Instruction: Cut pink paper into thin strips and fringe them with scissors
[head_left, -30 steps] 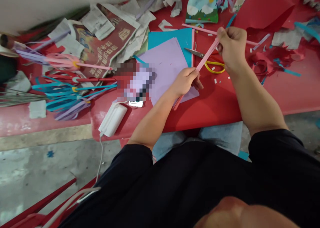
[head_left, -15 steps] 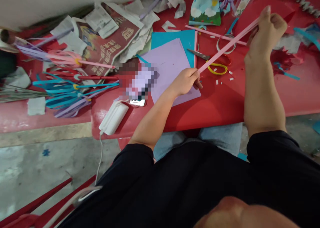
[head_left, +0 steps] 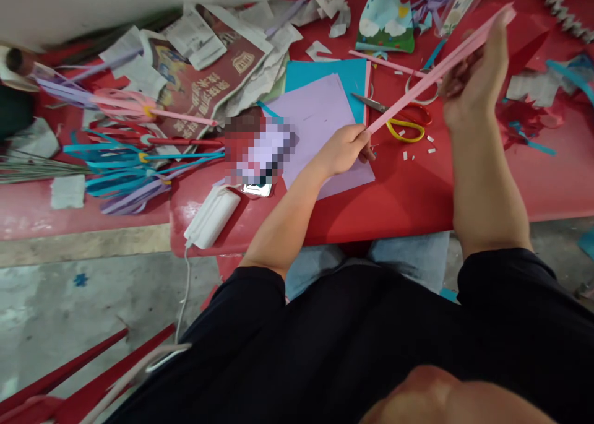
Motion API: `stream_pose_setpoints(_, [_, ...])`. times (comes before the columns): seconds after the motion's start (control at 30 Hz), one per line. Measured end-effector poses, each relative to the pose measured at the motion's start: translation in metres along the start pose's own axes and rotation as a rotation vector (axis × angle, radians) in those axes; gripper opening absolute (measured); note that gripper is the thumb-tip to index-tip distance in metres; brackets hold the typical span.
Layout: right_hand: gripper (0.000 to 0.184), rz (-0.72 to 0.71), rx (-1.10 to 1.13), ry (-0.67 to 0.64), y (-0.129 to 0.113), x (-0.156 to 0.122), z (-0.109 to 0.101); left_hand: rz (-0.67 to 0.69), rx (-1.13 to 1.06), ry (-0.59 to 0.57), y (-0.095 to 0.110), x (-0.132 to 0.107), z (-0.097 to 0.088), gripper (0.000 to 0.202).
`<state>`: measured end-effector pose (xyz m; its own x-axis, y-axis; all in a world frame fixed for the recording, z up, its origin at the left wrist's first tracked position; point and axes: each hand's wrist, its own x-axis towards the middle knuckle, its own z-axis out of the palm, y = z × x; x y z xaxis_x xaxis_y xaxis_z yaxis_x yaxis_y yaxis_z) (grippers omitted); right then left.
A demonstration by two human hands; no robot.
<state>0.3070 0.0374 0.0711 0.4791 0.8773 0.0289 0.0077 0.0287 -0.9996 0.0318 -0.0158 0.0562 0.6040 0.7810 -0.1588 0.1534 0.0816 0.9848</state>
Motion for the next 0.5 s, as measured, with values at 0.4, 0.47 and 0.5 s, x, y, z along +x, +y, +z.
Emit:
stream_pose_setpoints(0.4, [0.072, 0.013, 0.01, -0.499, 0.032, -0.042, 0.029, -0.051, 0.039, 0.117, -0.017, 0.011, 0.001, 0.041])
stream_pose_setpoints(0.47, [0.071, 0.033, 0.004, -0.491, 0.029, -0.047, 0.031, -0.059, 0.0, 0.096, -0.016, 0.011, 0.003, 0.036])
stream_pose_setpoints(0.5, [0.069, 0.044, 0.006, -0.485, 0.028, -0.05, 0.033, -0.053, -0.009, 0.092, -0.016, 0.011, 0.003, 0.033])
